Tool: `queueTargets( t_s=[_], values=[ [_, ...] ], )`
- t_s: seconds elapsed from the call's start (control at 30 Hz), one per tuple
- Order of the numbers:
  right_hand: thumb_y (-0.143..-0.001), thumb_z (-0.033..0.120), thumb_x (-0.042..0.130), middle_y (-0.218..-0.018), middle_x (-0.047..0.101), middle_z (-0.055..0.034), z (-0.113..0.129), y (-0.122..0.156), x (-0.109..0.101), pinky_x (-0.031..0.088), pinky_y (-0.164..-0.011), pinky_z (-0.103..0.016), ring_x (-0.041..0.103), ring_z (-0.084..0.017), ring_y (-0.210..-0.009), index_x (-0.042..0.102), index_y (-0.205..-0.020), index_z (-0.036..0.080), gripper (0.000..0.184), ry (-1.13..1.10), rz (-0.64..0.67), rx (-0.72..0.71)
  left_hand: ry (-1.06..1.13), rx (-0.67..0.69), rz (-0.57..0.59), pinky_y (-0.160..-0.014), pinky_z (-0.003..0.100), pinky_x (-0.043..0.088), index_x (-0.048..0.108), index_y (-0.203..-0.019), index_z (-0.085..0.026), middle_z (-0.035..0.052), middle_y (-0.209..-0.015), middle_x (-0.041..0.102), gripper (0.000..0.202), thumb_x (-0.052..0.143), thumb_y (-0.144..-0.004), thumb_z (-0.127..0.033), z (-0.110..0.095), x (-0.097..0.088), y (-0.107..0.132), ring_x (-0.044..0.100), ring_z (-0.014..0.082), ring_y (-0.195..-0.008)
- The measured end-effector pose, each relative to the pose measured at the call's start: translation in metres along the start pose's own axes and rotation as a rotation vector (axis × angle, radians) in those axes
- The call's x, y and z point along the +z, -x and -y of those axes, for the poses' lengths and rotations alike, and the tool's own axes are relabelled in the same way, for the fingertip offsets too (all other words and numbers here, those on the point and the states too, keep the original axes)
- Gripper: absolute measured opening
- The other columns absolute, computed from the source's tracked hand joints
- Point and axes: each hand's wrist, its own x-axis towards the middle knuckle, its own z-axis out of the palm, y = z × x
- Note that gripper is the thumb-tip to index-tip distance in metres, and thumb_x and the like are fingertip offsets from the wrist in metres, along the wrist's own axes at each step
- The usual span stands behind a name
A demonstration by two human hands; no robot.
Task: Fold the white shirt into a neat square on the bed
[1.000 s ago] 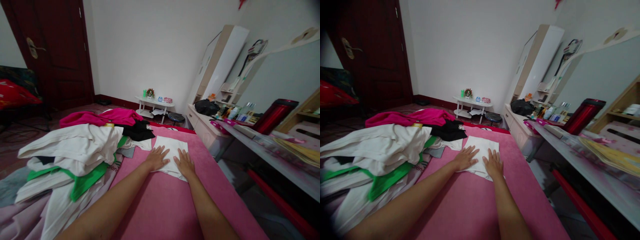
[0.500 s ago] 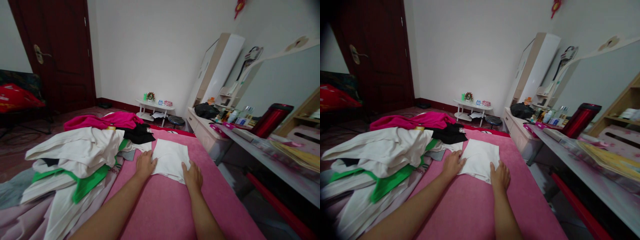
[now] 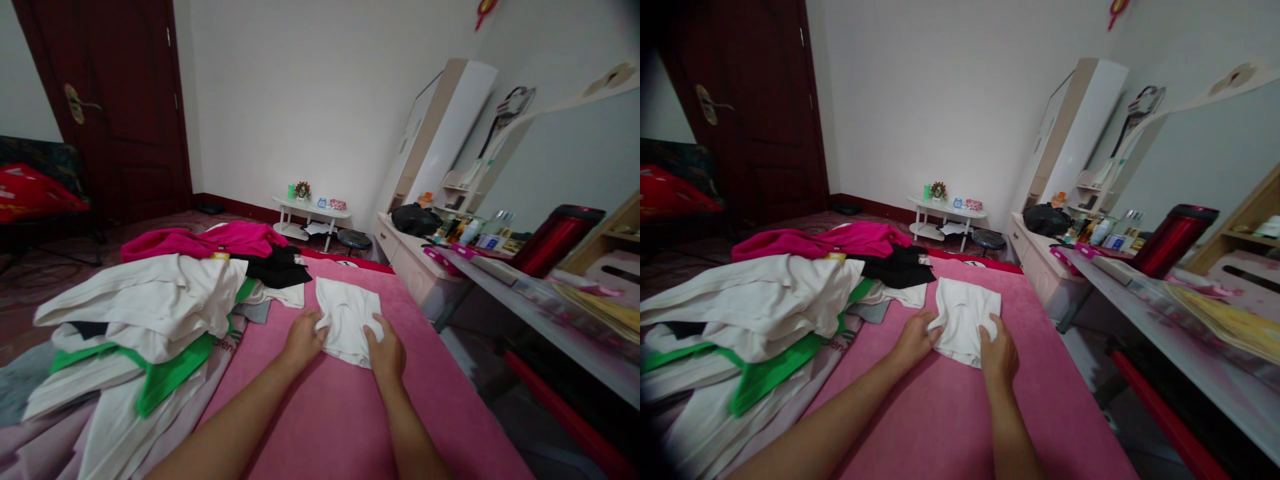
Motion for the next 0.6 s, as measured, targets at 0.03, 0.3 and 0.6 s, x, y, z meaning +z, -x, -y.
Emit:
queueTargets(
  t_s=[0.03, 0.3, 0.6],
  values=[
    [-0.09, 0.044, 0.039, -0.124, 0.06, -0.0092, 0.008, 0.003, 0.001, 0.044, -0.087, -0.031, 0.059, -0.024, -0.109, 0.051, -0.13, 0.022, 0.047, -0.055, 0.014, -0.073, 0.078, 0.094, 0.014, -0.08, 0.028, 0.044, 0.063, -0.09, -0.016, 0.0084, -0.094, 0.065, 0.019, 0.048, -0.079, -0.019, -0.006, 0.004, 0.003, 0.059, 0.0202, -0.09],
    [-0.083, 0.059, 0.046, -0.118, 0.059, -0.0159, 0.05, 0.007, -0.002, 0.045, -0.085, -0.036, 0.061, -0.029, -0.104, 0.042, -0.139, 0.02, 0.068, 0.133, 0.237, -0.026, 0.343, 0.378, 0.157, -0.096, 0.03, 0.041, 0.063, -0.105, -0.018, 0.0068, -0.11, 0.063, 0.046, 0.05, -0.062, -0.007, -0.027, 0.011, 0.021, 0.054, 0.0219, -0.103],
    [-0.077, 0.024, 0.047, -0.102, 0.072, -0.0049, 0.018, -0.045, 0.0, 0.05, -0.079, -0.03, 0.065, -0.024, -0.092, 0.067, -0.113, 0.02, 0.042, -0.008, 0.145, -0.122, -0.088, -0.148, -0.074, -0.101, 0.042, 0.035, 0.059, -0.121, -0.017, 0.0112, -0.127, 0.057, 0.041, 0.047, -0.083, -0.024, -0.006, 0.015, 0.007, 0.049, 0.0279, -0.118]
  ],
)
